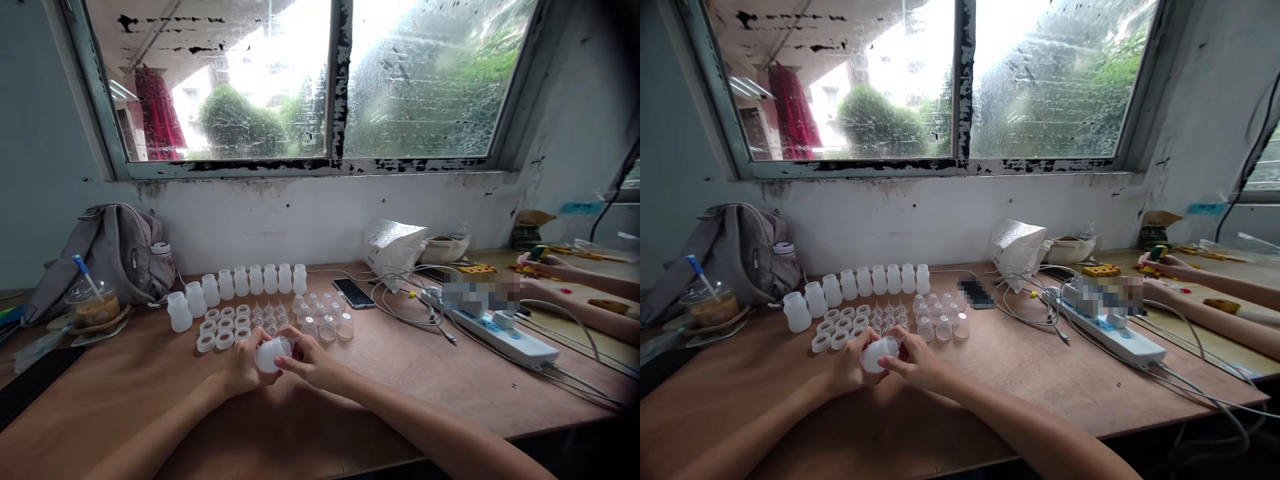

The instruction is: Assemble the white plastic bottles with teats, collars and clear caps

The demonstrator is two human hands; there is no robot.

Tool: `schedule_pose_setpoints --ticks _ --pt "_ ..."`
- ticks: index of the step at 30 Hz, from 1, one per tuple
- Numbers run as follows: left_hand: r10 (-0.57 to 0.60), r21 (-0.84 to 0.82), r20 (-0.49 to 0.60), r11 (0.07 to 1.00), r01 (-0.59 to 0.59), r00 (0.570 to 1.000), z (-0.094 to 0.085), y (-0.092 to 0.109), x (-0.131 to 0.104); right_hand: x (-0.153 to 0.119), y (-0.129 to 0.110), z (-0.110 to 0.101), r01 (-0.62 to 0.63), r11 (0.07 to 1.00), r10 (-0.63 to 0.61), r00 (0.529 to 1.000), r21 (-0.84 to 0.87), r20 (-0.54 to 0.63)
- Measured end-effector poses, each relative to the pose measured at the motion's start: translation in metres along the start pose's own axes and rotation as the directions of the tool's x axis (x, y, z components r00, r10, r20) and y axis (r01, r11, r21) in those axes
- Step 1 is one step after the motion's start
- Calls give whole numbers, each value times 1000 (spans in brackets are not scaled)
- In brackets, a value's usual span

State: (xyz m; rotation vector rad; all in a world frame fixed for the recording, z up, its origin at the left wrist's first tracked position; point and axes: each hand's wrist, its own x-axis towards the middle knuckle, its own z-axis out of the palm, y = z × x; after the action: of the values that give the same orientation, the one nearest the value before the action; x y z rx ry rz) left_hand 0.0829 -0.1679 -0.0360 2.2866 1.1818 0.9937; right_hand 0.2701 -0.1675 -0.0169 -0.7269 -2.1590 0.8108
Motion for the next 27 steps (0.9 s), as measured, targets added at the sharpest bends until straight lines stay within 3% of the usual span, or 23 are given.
schedule_pose_setpoints --ticks 3,6,9,12,15,19,27 --pt "-36 -142 102 989 50 994 -5 3 2 1 0 -7 106 993 -102 992 -45 79" --pt "-72 -344 253 925 159 965 -10 5 3 3 -2 -17 133 990 -125 978 -39 169" --pt "-99 -506 416 801 320 904 -11 8 3 4 -1 -22 53 998 -55 978 15 201" --pt "-135 -572 524 675 465 841 -10 7 2 4 3 -21 -63 994 52 991 90 123" --pt "-130 -615 570 587 526 811 -8 2 2 6 8 -17 -96 989 95 995 112 8" --pt "-117 -625 592 559 546 797 -8 -4 3 9 14 -15 -114 988 123 988 103 -89" --pt "-124 -597 634 548 586 763 -12 -5 3 11 25 -15 -161 932 161 987 325 26"
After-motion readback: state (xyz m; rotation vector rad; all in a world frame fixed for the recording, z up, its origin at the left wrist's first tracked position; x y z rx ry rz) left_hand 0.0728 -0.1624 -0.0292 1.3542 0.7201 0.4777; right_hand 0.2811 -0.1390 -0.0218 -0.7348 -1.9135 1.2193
